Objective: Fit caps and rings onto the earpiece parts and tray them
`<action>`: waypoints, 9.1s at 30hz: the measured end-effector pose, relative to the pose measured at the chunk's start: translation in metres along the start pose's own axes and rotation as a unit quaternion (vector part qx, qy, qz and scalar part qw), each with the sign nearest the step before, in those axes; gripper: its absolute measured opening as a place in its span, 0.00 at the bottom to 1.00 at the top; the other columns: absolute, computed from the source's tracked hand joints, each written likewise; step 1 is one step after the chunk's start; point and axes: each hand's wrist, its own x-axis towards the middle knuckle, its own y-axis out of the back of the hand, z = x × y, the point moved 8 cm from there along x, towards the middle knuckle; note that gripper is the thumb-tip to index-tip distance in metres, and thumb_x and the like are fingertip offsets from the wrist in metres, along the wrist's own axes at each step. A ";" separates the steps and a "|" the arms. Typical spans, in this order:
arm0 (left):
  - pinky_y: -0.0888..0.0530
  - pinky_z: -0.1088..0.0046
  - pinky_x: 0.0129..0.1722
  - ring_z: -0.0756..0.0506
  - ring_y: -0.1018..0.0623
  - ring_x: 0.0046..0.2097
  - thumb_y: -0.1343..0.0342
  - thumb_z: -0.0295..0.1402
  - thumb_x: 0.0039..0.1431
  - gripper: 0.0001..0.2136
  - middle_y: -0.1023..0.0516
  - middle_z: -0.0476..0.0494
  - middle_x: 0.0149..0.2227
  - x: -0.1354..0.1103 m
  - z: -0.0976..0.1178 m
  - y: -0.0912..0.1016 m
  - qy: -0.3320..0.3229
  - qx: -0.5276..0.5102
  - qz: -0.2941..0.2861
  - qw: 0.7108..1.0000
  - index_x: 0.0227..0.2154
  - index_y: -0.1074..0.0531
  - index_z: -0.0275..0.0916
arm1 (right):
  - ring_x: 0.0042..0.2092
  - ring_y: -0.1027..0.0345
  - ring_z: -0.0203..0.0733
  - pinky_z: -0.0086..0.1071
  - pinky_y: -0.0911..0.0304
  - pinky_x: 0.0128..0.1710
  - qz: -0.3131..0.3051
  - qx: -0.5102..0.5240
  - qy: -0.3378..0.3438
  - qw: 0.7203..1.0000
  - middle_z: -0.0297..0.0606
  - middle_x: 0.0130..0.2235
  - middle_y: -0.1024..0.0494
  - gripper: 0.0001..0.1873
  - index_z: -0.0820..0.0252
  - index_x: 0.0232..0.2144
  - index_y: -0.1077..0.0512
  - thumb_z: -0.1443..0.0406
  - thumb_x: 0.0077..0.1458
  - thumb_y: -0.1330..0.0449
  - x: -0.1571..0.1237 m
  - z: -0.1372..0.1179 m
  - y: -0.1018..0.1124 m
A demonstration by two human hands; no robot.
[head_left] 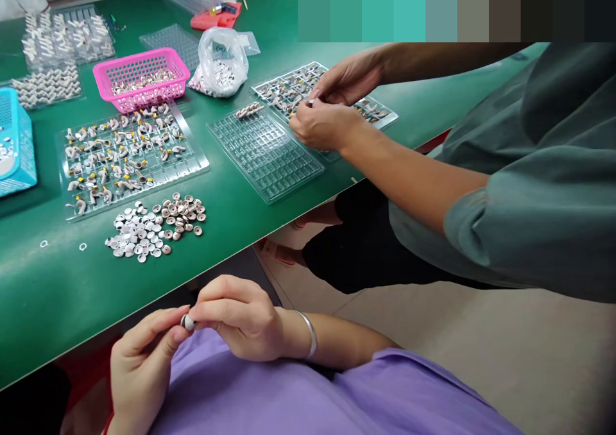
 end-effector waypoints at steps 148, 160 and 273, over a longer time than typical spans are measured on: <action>0.21 0.78 0.33 0.48 0.18 0.35 0.41 0.23 0.60 0.17 0.17 0.46 0.39 -0.007 0.071 -0.024 -0.331 0.159 -0.098 0.925 0.50 0.23 0.46 | 0.35 0.29 0.36 0.26 0.28 0.36 -0.131 0.051 -0.090 0.986 0.44 0.33 0.23 0.07 0.67 0.36 0.27 0.71 0.63 0.45 0.016 -0.004 0.000; 0.18 0.75 0.37 0.47 0.17 0.39 0.41 0.16 0.56 0.25 0.17 0.47 0.43 -0.018 0.066 -0.020 -0.365 0.163 -0.056 0.915 0.54 0.25 0.47 | 0.32 0.31 0.39 0.30 0.30 0.32 -0.095 -0.112 0.033 0.989 0.43 0.33 0.25 0.08 0.67 0.41 0.29 0.73 0.60 0.47 0.005 -0.017 -0.001; 0.22 0.79 0.25 0.48 0.19 0.25 0.40 0.41 0.60 0.10 0.18 0.48 0.27 0.029 0.048 -0.029 -0.110 0.091 -0.124 0.982 0.31 0.21 0.40 | 0.36 0.34 0.39 0.30 0.34 0.39 -0.217 -0.186 0.027 0.958 0.42 0.34 0.25 0.10 0.65 0.34 0.28 0.71 0.64 0.48 0.025 0.002 -0.005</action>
